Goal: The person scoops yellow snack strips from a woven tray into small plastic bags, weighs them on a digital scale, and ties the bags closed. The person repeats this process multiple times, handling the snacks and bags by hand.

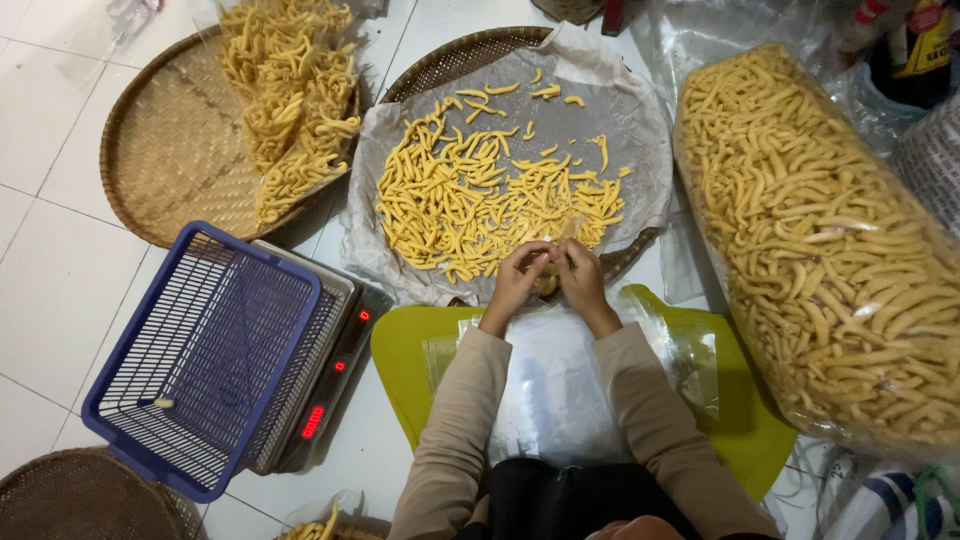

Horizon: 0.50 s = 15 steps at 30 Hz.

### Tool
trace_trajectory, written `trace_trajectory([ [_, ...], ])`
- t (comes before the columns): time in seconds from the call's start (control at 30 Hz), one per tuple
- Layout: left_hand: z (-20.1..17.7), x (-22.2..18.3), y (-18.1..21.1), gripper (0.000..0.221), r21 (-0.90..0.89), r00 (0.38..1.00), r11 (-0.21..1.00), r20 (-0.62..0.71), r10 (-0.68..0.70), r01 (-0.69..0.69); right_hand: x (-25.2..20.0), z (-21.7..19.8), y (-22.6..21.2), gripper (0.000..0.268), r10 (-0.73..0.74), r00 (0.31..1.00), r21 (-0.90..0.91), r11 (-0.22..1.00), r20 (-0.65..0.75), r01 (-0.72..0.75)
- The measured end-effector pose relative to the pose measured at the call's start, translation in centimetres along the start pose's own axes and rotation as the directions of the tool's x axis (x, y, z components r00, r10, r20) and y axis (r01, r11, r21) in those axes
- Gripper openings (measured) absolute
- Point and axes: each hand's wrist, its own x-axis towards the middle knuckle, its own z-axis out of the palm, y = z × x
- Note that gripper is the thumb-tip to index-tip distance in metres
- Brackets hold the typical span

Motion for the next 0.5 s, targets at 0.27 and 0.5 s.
trace_trajectory([
  [0.27,-0.2,0.1,-0.6,0.020,-0.013,1.000,1.000,-0.004,0.014,-0.014,0.1,-0.1,-0.5,0.026,-0.030,1.000,-0.020,0.999,0.002,0.030],
  [0.5,-0.4,0.2,-1.2,0.018,-0.004,1.000,1.000,-0.010,0.016,-0.016,0.2,-0.1,-0.3,0.026,-0.042,0.999,-0.043,0.998,0.010,0.042],
])
